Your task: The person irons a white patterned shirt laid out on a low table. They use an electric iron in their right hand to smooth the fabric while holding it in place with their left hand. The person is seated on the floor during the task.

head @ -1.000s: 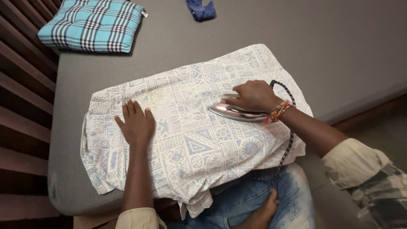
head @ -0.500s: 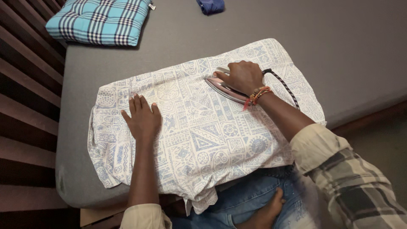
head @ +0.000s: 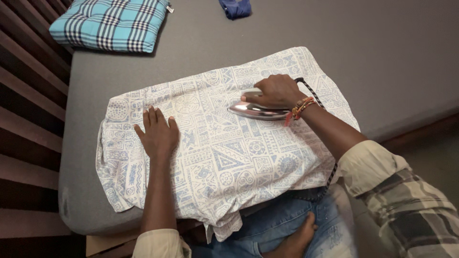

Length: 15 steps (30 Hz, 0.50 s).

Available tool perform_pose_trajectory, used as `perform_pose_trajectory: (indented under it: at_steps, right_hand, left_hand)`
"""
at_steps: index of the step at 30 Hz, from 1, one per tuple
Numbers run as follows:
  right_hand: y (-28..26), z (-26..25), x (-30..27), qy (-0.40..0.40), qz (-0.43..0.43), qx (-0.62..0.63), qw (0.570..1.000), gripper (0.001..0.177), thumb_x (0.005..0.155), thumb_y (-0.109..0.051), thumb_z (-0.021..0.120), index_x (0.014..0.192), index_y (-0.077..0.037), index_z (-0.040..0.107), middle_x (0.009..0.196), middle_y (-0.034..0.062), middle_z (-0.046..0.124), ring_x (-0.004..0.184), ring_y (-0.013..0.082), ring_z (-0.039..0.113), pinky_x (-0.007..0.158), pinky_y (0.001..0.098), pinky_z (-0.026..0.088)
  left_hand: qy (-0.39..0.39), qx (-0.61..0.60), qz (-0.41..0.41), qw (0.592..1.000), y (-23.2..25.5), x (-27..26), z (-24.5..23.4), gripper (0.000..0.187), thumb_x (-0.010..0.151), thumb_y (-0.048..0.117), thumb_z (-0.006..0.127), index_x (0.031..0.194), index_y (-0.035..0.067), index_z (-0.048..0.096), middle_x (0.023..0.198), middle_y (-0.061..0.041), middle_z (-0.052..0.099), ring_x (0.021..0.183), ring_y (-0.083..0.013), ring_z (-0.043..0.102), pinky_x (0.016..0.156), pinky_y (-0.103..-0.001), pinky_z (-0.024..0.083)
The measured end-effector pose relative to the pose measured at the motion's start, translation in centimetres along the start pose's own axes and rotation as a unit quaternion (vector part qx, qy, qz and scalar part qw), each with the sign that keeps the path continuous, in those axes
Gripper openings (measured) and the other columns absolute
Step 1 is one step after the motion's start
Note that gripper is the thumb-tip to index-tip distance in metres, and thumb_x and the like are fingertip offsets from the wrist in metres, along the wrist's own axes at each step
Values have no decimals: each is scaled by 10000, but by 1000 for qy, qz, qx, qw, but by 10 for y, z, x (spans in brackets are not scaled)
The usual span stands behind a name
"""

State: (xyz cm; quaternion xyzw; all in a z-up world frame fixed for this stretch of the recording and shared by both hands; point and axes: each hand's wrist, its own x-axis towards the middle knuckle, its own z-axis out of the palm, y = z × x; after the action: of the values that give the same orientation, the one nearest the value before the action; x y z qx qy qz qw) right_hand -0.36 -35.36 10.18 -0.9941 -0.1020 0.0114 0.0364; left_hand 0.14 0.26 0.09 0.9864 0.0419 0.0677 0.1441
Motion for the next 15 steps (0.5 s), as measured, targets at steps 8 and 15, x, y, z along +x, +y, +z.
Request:
perform_pose_trajectory:
  at_steps: [8,15]
  right_hand:
    - [13,16,-12,-20,-100,-32,994,850,870,-853,400,586,-102,678,402,-2,463,370,127,466,389,341,278]
    - [7,12,-39,-15,-160,6,987,793,837,-830,444,612,-116,706,384,12,508,339,163,511,356,347,319]
  left_hand:
    - [-11,20,-4,1000,-2,2,3,685,1011,444,299,1589,78,261,1689,-52,168,1559,-212,83,1232,-552,22]
    - [-12,14,-5,1000,0,1,0,686,1006,435,303,1588,76,266,1693,-47,168,1562,-209,81,1233,-555,26]
